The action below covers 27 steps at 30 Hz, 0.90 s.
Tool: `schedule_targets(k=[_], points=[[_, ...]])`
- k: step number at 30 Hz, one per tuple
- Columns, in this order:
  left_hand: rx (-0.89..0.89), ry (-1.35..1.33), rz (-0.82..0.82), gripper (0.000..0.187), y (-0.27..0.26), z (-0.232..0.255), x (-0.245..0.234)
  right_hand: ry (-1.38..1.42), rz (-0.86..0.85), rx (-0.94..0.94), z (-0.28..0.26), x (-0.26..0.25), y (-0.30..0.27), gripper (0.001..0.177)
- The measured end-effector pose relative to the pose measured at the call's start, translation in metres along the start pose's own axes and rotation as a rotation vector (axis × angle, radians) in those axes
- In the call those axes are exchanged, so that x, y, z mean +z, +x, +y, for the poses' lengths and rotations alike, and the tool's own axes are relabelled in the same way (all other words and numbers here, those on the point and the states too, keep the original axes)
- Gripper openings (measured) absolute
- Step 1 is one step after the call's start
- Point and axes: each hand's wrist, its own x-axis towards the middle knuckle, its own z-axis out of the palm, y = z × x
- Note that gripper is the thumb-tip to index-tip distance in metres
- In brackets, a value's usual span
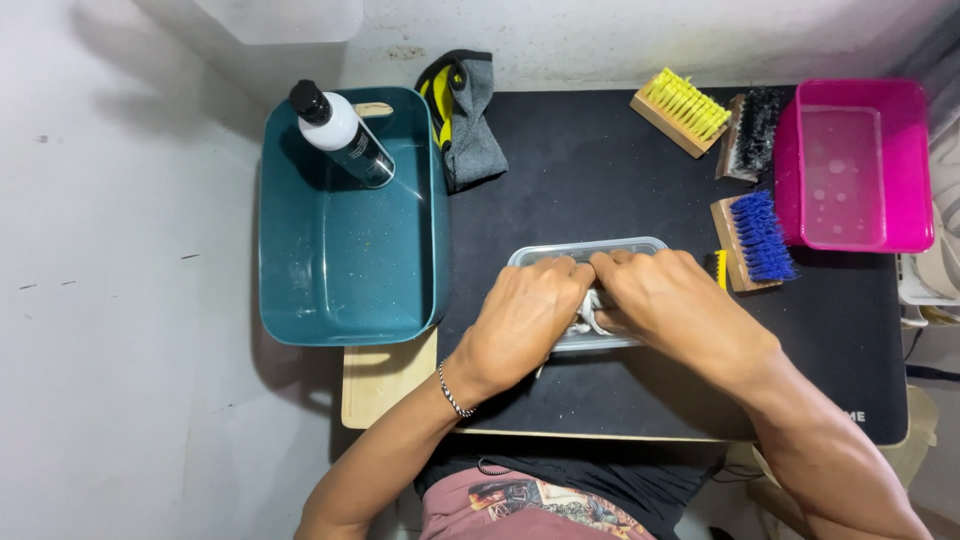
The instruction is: The person washes white shoelaces by hand in a small plastic container filled with soapy water. They repeatedly submerge, agitate, and squeeze the laces to clean them, then lift them out to inspect and wring them before returning them to the container.
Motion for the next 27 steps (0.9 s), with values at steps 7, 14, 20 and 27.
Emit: schedule_targets(k=[7, 14, 20, 27], points=[[-0.044, -0.364, 0.081, 0.046, -0.005, -0.007, -0.023, 0.134, 0.212, -0.105, 0.021, -0.019, -0.013, 0.032], [-0.193, -0.625, -0.045, 0.044, 0.001, -0.007, -0.031, 0.352, 0.032, -0.066, 0.022, -0.031, -0.017, 0.054], [-0.190, -0.405, 0.053, 0.031, -0.001, -0.001, -0.022, 0.126, 0.000, -0.094, 0.008, -0.011, -0.004, 0.061], [-0.088, -0.215, 0.156, 0.029, -0.009, 0.001, -0.017, -0.128, 0.054, -0.101, -0.003, 0.012, 0.006, 0.034]])
